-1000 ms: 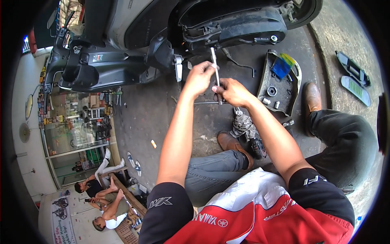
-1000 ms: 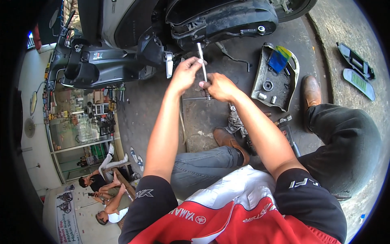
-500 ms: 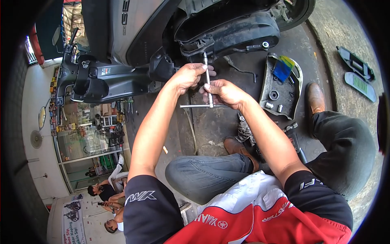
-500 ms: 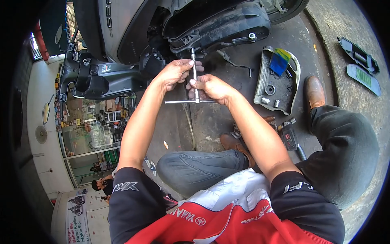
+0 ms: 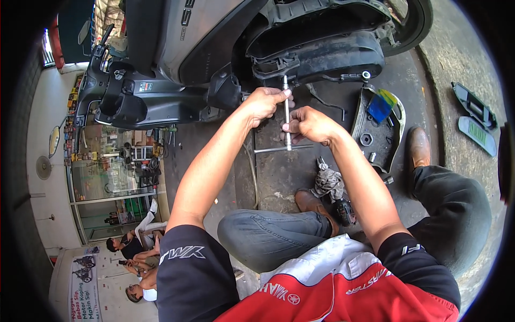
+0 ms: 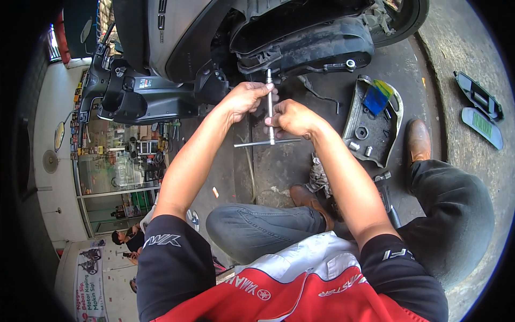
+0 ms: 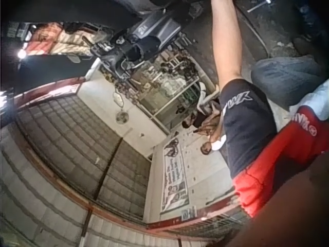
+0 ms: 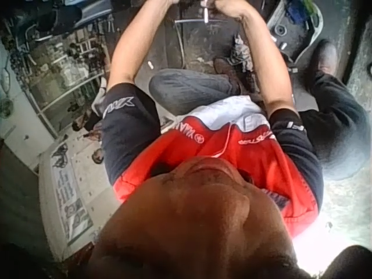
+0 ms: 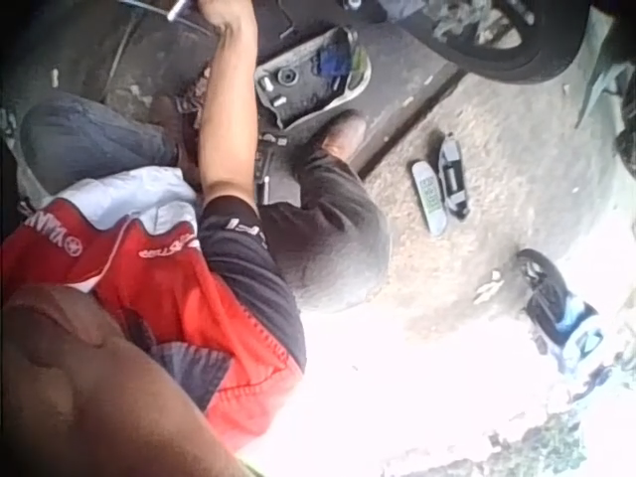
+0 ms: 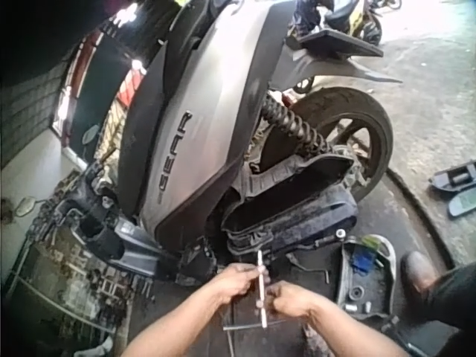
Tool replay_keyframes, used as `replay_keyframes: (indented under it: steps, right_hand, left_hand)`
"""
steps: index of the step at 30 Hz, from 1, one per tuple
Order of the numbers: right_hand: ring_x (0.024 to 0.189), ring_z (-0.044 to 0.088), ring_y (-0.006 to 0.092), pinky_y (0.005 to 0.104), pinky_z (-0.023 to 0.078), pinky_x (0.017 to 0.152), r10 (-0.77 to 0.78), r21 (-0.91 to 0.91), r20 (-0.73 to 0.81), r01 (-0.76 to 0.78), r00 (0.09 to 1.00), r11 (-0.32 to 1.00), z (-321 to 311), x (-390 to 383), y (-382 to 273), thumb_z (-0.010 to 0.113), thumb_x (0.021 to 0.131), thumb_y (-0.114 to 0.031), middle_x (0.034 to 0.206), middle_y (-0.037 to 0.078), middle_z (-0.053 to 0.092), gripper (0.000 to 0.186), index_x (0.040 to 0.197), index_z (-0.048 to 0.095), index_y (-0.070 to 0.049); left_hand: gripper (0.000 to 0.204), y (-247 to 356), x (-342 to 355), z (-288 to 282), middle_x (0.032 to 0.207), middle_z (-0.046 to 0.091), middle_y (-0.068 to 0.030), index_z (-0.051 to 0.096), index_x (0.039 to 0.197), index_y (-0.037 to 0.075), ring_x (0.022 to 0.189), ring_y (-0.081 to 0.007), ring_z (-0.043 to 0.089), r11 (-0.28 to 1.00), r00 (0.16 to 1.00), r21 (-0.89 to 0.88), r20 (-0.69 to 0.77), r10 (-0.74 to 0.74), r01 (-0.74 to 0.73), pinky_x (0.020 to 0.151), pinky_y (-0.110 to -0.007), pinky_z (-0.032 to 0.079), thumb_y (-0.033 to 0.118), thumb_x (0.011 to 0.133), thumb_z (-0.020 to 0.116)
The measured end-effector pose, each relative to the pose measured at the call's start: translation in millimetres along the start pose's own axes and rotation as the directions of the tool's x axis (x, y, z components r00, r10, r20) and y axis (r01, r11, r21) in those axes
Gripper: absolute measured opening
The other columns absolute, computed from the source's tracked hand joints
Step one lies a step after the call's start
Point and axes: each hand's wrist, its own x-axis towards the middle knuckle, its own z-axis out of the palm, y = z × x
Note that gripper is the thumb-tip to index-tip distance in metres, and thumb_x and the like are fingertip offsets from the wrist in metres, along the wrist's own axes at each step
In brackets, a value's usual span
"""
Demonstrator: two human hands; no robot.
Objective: Servicing the air filter and engine casing of a motorcycle.
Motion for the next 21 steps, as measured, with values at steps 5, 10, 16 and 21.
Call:
replay_keyframes:
  steps: [5, 10, 16, 21]
  right_hand:
    - [0.088, 0.071, 0.0195, 0.0322, 0.057, 0.080, -0.015, 0.369, 0.090, -0.020, 0.996, 0.929, -5.0, -8.0, 10.4, 0.062, 0.100, -0.019, 0.096, 0.009, 0.070, 0.028, 0.118, 0.063, 0.002]
    - [0.088, 0.070, 0.0217, 0.0347, 0.058, 0.084, -0.021, 0.534, 0.085, -0.028, 0.996, 0.845, 1.4, -12.0, 14.2, 0.060, 0.101, -0.021, 0.096, 0.009, 0.069, 0.029, 0.119, 0.063, 0.002]
    - [0.087, 0.071, 0.0211, 0.0328, 0.058, 0.081, -0.019, 0.436, 0.067, -0.012, 0.998, 0.900, -11.5, -5.8, 11.3, 0.056, 0.103, -0.022, 0.097, 0.008, 0.068, 0.028, 0.120, 0.061, 0.000]
    - [0.087, 0.072, 0.0229, 0.0349, 0.058, 0.084, -0.026, 0.332, 0.006, 0.022, 1.000, 0.943, -3.1, 2.1, 10.0, 0.056, 0.104, -0.023, 0.097, 0.009, 0.070, 0.027, 0.118, 0.060, 0.000]
  left_hand:
    - [0.032, -4.7, 12.1, -13.6, 0.111, 0.073, -0.0100, 0.066, 0.119, -0.001, 0.052, -0.0020, 0.034, 0.946, 0.961, -0.324, 0.266, 0.079, 0.012, 0.050, -0.020, 0.031, 0.026, 0.103, 0.057]
    - [0.023, -12.6, 14.2, -10.7, 0.100, 0.073, -0.0097, 0.067, 0.113, -0.001, 0.051, -0.0011, 0.035, 0.947, 0.972, -0.320, 0.207, 0.111, -0.040, 0.048, -0.018, 0.030, 0.017, 0.102, 0.059]
    - [0.022, -8.9, 16.4, 3.3, 0.093, 0.073, -0.0077, 0.068, 0.108, -0.001, 0.048, -0.0011, 0.034, 0.962, 0.997, -0.263, 0.021, 0.080, -0.072, 0.045, -0.020, 0.029, 0.020, 0.100, 0.063]
    - [0.025, -6.6, 13.3, -8.2, 0.093, 0.073, -0.0069, 0.069, 0.110, -0.001, 0.050, -0.0007, 0.035, 0.946, 0.988, -0.325, 0.147, 0.039, 0.011, 0.046, -0.020, 0.028, 0.022, 0.100, 0.064]
